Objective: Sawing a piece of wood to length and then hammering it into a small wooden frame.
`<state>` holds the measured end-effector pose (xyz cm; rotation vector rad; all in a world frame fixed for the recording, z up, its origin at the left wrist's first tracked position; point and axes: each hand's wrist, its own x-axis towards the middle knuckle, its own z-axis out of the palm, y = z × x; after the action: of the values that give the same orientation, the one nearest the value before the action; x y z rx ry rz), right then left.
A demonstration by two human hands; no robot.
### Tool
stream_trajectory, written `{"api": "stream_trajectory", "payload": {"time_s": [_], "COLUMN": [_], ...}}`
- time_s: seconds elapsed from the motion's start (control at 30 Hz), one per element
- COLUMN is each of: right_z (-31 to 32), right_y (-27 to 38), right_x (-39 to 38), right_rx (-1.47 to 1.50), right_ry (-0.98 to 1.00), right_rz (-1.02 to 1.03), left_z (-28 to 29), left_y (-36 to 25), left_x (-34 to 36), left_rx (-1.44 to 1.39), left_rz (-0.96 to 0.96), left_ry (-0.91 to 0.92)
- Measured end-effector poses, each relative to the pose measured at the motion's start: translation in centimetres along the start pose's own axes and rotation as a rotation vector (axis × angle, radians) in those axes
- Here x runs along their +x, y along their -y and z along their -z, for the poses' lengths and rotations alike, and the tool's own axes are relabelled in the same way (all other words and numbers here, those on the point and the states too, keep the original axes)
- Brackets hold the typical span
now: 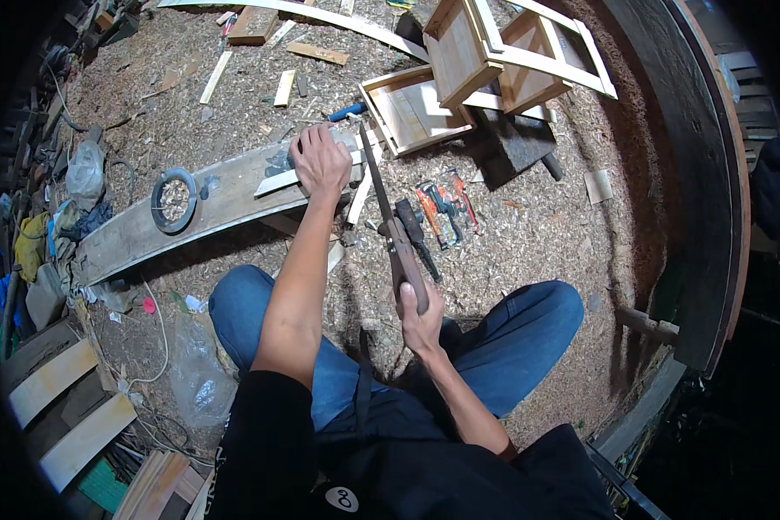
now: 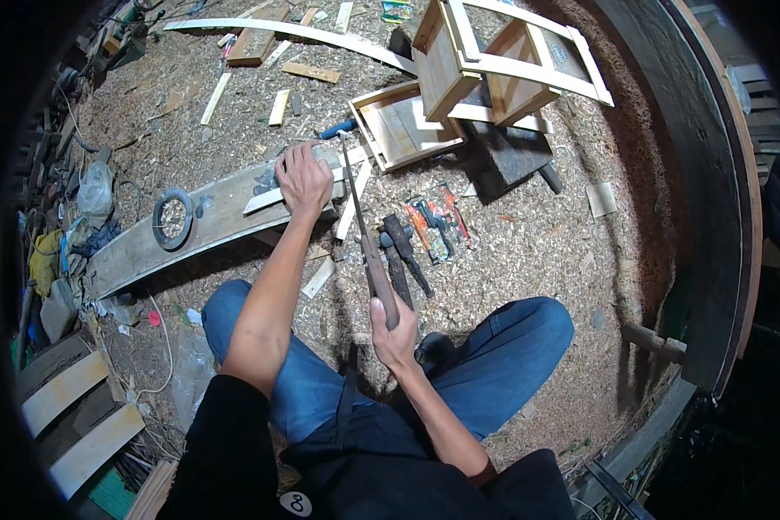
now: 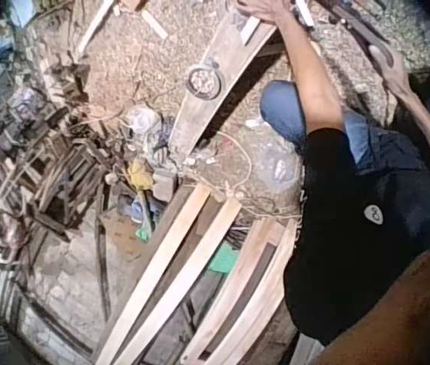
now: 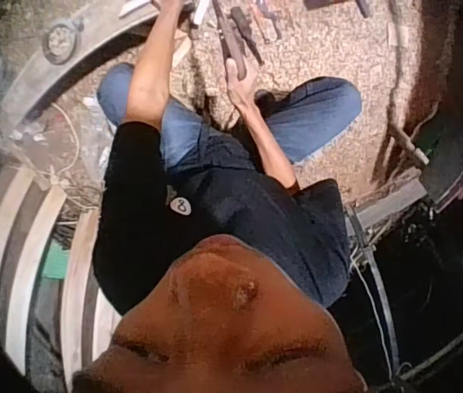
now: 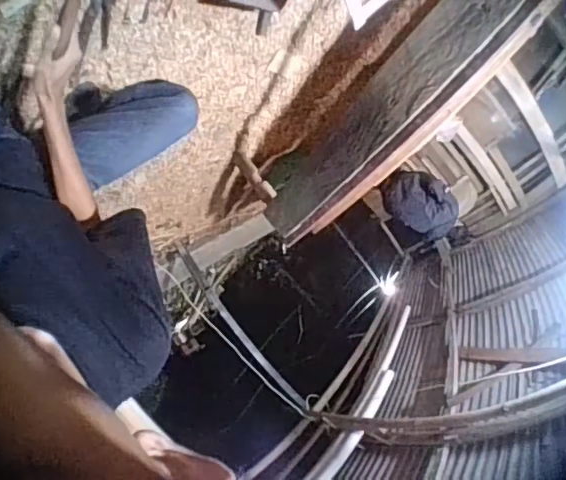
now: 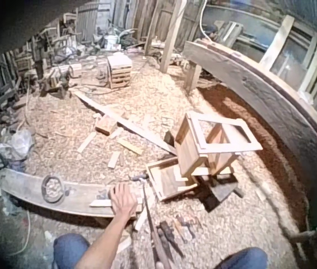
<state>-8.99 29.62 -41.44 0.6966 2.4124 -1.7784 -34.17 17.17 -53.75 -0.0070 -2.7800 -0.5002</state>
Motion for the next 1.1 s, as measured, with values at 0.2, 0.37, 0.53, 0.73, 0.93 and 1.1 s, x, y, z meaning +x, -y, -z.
{"api": "stream_trajectory", "payload": {"time_s": [0.2, 0.37, 0.53, 0.73, 0.93, 1.1], "right_z": [1.4, 1.1, -1.0, -2.2, 0.9, -3.4], "right_y": [0.3, 1.2, 4.9, 3.8, 3.3, 4.1], "right_x": [-2.6, -2.1, 6.1, 5.2, 1.5, 9.5], "right_rx": [0.087, 0.106, -0.031, -0.016, 0.019, -0.048], "right_ry": [-0.049, -0.075, -0.018, 0.027, -0.036, -0.032], "right_rz": [-0.058, -0.070, 0.043, 0.061, 0.000, 0.108], "left_z": [-0.7, -0.9, -0.6, -0.8, -0.4, -0.8], "left_y": [0.3, 0.3, 0.5, 0.6, 0.2, 0.7], "left_x": [0.0, -0.1, -0.4, -0.4, 0.4, 0.3], "left_rx": [-0.021, -0.026, -0.002, 0.005, -0.034, -0.030], "left_rz": [-0.018, -0.051, -0.068, -0.006, -0.053, -0.070], "left_ry": [-0.029, -0.056, -0.059, -0.052, -0.050, -0.066]}}
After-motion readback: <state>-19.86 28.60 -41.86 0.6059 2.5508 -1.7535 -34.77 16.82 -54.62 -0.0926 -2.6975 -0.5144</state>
